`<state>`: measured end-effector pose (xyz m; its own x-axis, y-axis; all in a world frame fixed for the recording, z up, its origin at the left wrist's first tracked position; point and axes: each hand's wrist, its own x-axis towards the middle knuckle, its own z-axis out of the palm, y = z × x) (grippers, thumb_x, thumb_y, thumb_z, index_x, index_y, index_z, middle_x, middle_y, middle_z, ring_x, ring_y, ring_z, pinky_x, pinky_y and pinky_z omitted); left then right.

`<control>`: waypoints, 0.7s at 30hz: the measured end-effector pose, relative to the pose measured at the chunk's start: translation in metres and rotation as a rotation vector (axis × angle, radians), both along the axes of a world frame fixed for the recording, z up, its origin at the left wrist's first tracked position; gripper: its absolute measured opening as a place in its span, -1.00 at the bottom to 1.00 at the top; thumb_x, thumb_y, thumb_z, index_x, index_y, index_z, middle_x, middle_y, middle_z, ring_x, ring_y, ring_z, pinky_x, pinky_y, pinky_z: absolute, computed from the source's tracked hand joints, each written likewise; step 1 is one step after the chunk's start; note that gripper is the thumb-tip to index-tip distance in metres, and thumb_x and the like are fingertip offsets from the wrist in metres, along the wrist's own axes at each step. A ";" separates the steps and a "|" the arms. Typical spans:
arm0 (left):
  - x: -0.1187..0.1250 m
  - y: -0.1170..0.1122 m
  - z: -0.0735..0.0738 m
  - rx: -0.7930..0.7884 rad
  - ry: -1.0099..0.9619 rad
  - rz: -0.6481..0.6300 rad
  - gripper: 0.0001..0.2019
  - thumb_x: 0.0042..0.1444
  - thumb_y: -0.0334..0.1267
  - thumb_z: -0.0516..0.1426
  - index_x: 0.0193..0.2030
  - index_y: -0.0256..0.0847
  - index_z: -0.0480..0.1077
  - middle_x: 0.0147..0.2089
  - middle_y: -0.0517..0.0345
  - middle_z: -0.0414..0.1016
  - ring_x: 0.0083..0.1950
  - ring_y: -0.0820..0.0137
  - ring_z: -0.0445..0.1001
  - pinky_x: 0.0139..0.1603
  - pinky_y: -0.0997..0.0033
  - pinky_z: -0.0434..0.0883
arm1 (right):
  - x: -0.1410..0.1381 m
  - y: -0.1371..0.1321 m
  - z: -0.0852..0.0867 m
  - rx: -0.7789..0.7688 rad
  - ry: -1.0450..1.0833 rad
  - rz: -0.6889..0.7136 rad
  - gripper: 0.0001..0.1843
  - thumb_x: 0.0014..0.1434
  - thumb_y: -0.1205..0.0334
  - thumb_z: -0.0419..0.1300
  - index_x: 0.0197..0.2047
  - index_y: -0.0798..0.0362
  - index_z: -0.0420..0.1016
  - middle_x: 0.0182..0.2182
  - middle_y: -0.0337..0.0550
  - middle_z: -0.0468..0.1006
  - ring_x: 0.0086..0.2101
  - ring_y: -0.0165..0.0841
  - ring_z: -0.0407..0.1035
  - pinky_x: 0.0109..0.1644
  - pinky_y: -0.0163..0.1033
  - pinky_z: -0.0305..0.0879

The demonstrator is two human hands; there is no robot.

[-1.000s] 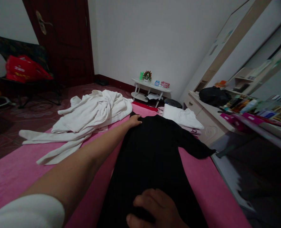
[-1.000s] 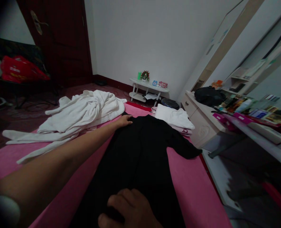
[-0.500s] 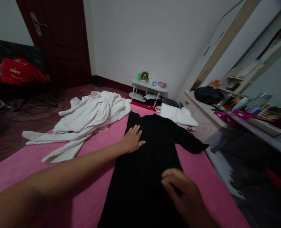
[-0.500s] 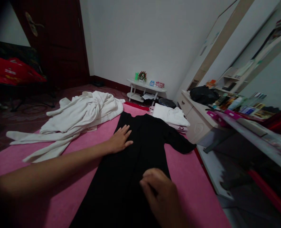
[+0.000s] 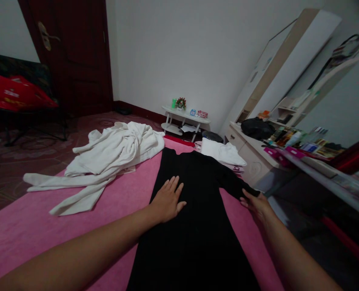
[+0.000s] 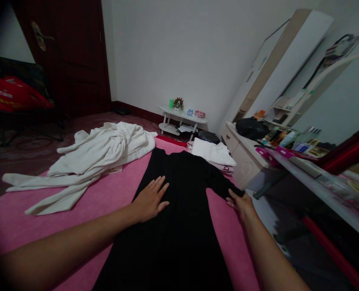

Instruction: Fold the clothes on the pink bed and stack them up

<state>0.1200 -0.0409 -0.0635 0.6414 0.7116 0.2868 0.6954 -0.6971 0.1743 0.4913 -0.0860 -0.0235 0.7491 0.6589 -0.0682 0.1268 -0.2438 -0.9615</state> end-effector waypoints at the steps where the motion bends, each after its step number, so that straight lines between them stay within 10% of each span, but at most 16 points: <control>1: 0.000 -0.001 0.000 0.000 -0.015 -0.002 -0.35 0.26 0.06 -0.05 0.36 -0.34 0.10 0.44 -0.28 -0.12 0.45 0.04 -0.12 0.39 0.04 -0.02 | 0.001 0.005 0.010 0.018 0.051 -0.082 -0.45 -0.17 0.10 0.39 -0.08 0.02 0.39 -0.29 0.05 0.54 -0.45 -0.22 0.47 -0.37 -0.12 0.50; 4: -0.001 -0.002 0.002 -0.003 -0.080 -0.030 -0.40 0.25 -0.03 0.01 0.34 -0.32 0.13 0.43 -0.26 -0.05 0.43 0.02 -0.07 0.37 -0.01 0.03 | -0.018 0.023 0.052 0.184 0.148 -0.262 -0.62 0.01 0.05 0.27 -0.10 -0.05 0.36 -0.40 -0.12 0.51 -0.60 -0.42 0.33 -0.48 -0.24 0.41; 6: -0.003 -0.003 0.004 -0.003 -0.145 -0.097 -0.47 0.24 -0.15 0.04 0.32 -0.27 0.16 0.42 -0.21 -0.03 0.42 0.06 -0.02 0.35 0.01 0.10 | -0.059 0.028 0.083 0.323 0.128 -0.141 -0.70 0.12 0.01 0.15 -0.10 -0.07 0.36 -0.41 -0.18 0.51 -0.62 -0.47 0.31 -0.52 -0.29 0.37; 11: -0.012 -0.007 0.013 0.046 -0.345 -0.395 -0.60 0.22 -0.40 0.00 0.20 -0.16 0.27 0.33 -0.07 0.18 0.34 0.26 0.17 0.27 0.18 0.26 | -0.201 -0.019 0.121 0.227 -0.273 0.848 -0.37 0.00 0.11 0.29 0.17 -0.10 0.33 0.10 -0.08 0.40 -0.38 -0.45 0.46 -0.39 -0.33 0.41; 14: -0.015 -0.008 0.016 0.075 -0.426 -0.472 -0.61 0.20 -0.43 0.01 0.16 -0.12 0.31 0.26 -0.02 0.28 0.27 0.30 0.25 0.21 0.21 0.31 | -0.228 -0.062 0.105 -0.002 -0.585 1.056 -0.61 0.10 0.23 0.19 0.04 -0.09 0.50 0.15 -0.09 0.36 -0.26 -0.41 0.46 -0.25 -0.30 0.42; 21: -0.012 0.018 0.010 0.167 -0.386 -0.154 -0.45 0.03 -0.49 0.12 0.21 -0.17 0.27 0.37 -0.11 0.07 0.37 0.09 0.06 0.31 -0.05 0.15 | -0.131 -0.111 0.020 -0.389 -0.949 0.606 -0.32 0.02 0.12 0.20 0.22 0.15 0.33 0.22 0.13 0.28 0.22 -0.03 0.15 0.29 0.06 0.10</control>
<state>0.1078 -0.0227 -0.0537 0.5598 0.5395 0.6289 0.4874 -0.8282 0.2767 0.3600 -0.1969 -0.0030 0.1818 0.9808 0.0712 0.9429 -0.1533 -0.2958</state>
